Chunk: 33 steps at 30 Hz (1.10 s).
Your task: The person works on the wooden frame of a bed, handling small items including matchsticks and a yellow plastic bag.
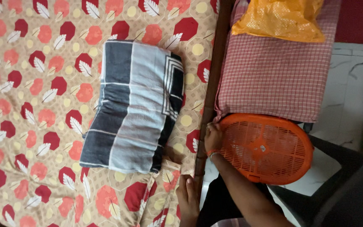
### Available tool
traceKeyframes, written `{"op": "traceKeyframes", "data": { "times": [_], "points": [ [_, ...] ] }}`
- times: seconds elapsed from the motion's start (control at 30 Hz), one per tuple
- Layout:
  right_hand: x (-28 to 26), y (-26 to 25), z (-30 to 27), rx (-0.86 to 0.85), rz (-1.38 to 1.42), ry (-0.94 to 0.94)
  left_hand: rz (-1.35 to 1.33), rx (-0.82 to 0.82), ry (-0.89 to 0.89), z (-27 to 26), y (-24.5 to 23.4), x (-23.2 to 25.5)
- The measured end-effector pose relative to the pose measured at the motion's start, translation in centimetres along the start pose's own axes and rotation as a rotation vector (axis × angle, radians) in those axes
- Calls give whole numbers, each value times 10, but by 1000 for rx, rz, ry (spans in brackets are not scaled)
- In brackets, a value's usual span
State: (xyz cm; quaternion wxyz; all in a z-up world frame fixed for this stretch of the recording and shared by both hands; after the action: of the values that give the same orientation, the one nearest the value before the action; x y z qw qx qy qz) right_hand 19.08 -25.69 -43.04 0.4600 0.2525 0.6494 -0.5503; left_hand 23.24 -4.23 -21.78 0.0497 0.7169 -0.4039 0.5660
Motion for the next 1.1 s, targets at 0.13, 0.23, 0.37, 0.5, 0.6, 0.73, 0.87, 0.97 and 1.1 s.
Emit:
{"op": "traceKeyframes", "data": {
  "times": [0.13,0.23,0.37,0.5,0.6,0.73,0.87,0.97,1.1],
  "points": [
    [16,2,9,-58,200,-10,0,-37,61,7,6,11],
    [6,4,15,-26,82,-83,23,-46,71,15,9,14],
    [-14,15,21,-171,133,-212,56,-56,35,21,14,12],
    [18,11,25,-102,-7,117,50,-15,114,25,8,22],
    [7,13,21,-120,-27,-28,64,-30,19,26,10,9],
    [14,5,21,-15,-90,38,66,-48,112,32,14,19],
    [22,11,20,-144,143,-13,31,-61,99,33,15,19],
    [35,16,27,-90,-91,78,14,-77,29,35,21,12],
    [-5,21,31,-138,141,-176,-9,-88,68,34,23,14]
  ]
}}
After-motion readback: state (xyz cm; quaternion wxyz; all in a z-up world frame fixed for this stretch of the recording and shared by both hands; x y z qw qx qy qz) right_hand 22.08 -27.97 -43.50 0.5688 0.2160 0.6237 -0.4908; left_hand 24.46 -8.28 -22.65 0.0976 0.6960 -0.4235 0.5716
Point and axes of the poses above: each hand's wrist, its own z-axis towards the middle knuckle, its own y-axis out of the palm, x = y × z, the point moved 10 cm from there along z, towards the middle knuckle, and after that the axes turned 8 degrees about z, right-handed, at the moved point
